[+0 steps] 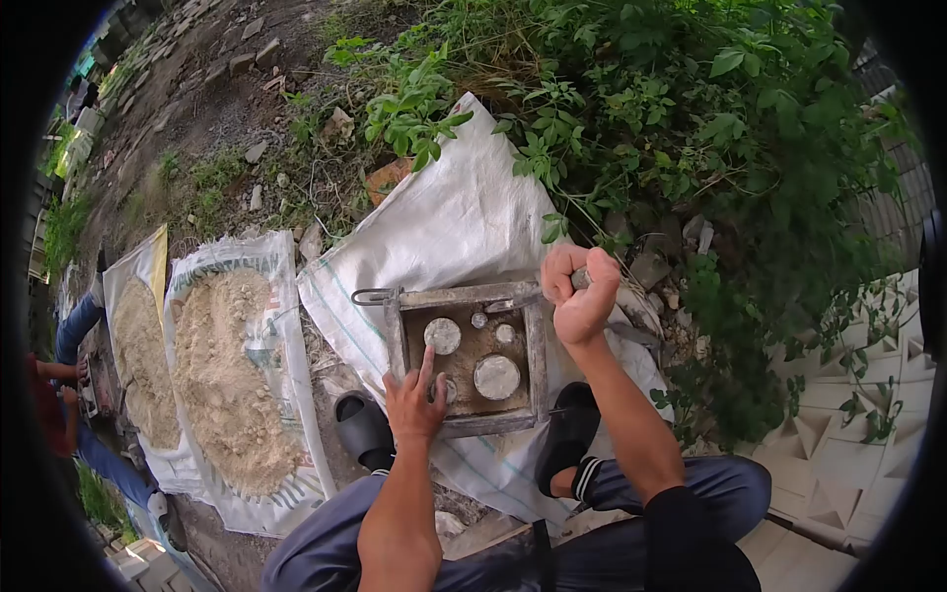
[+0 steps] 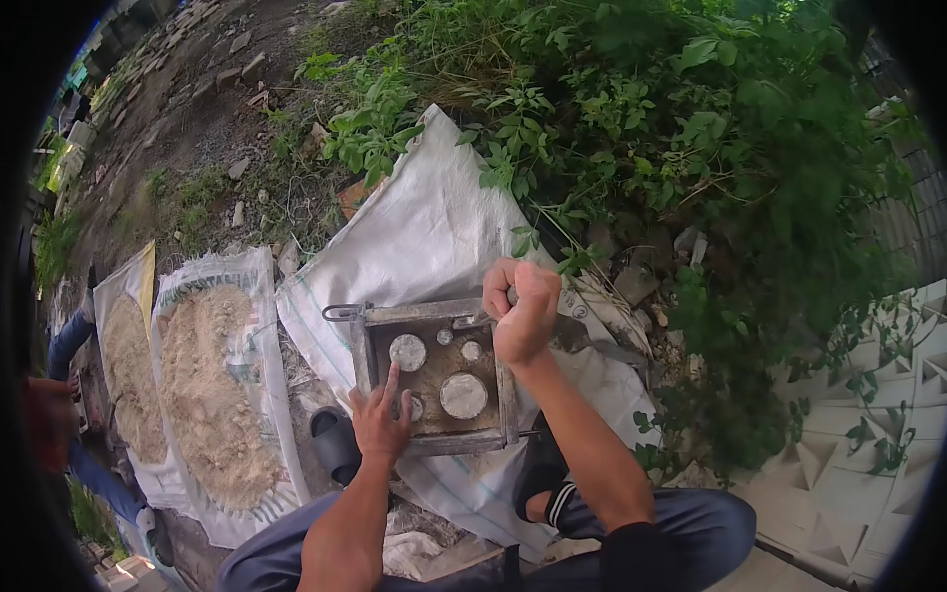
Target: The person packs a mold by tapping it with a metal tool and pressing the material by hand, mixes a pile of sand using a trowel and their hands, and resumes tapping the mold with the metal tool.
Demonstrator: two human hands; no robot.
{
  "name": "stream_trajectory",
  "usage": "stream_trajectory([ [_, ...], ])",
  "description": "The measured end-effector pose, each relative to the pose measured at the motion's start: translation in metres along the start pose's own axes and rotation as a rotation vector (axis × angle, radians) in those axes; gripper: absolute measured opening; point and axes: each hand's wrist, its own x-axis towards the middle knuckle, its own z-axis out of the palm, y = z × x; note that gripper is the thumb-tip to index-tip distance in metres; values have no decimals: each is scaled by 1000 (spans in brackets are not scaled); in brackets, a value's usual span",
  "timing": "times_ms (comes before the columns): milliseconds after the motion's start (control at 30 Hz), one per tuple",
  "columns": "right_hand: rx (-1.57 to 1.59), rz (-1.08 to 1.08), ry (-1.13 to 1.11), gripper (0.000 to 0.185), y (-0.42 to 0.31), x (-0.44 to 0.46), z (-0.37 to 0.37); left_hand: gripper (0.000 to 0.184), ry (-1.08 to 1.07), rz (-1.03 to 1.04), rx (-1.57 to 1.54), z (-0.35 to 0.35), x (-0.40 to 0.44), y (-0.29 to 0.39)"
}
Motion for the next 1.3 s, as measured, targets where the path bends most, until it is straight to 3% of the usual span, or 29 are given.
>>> stream_trajectory([
  [67,22,1,82,54,-29,1,5,56,-14,-23,8,3,0,1],
  [167,-37,-20,66,55,13,-23,7,56,77,20,14,-2,1,0],
  [200,-134,-183,5,55,17,-22,14,56,99,38,18,-2,1,0],
  [300,-63,109,51,55,2,-7,9,56,89,34,-17,1,1,1],
  [333,-59,100,45,55,-7,-5,10,56,85,38,-13,1,6,1],
  [433,-67,-4,110,53,-8,-30,14,55,78,19,3,2,2,1],
  [500,-178,-200,10,52,13,-33,19,55,111,30,2,0,7,0],
  [567,-271,-176,-40,53,3,-25,11,54,162,69,12,2,3,-1],
  [633,-98,-51,44,54,-22,-13,10,55,96,26,-21,6,6,-1],
  [667,-50,-95,21,56,-30,-14,7,55,116,36,-27,4,6,-1],
  [767,7,-143,21,56,28,-25,1,55,129,51,-18,1,1,-3],
  [900,-107,-82,49,57,4,-8,5,56,124,52,-26,1,3,1],
  [933,-101,-287,14,53,-9,-9,7,56,127,47,-23,2,7,1],
  [1033,-100,-363,48,52,-7,-20,13,56,112,56,-16,0,2,-3],
  [1067,-213,-364,7,54,26,-20,9,55,119,51,-13,2,2,-2],
  [1200,-268,-336,-83,48,1,-12,7,55,83,25,-20,1,3,1],
  [1300,-118,-369,-43,42,-11,-23,11,55,102,34,-33,0,2,-1],
])
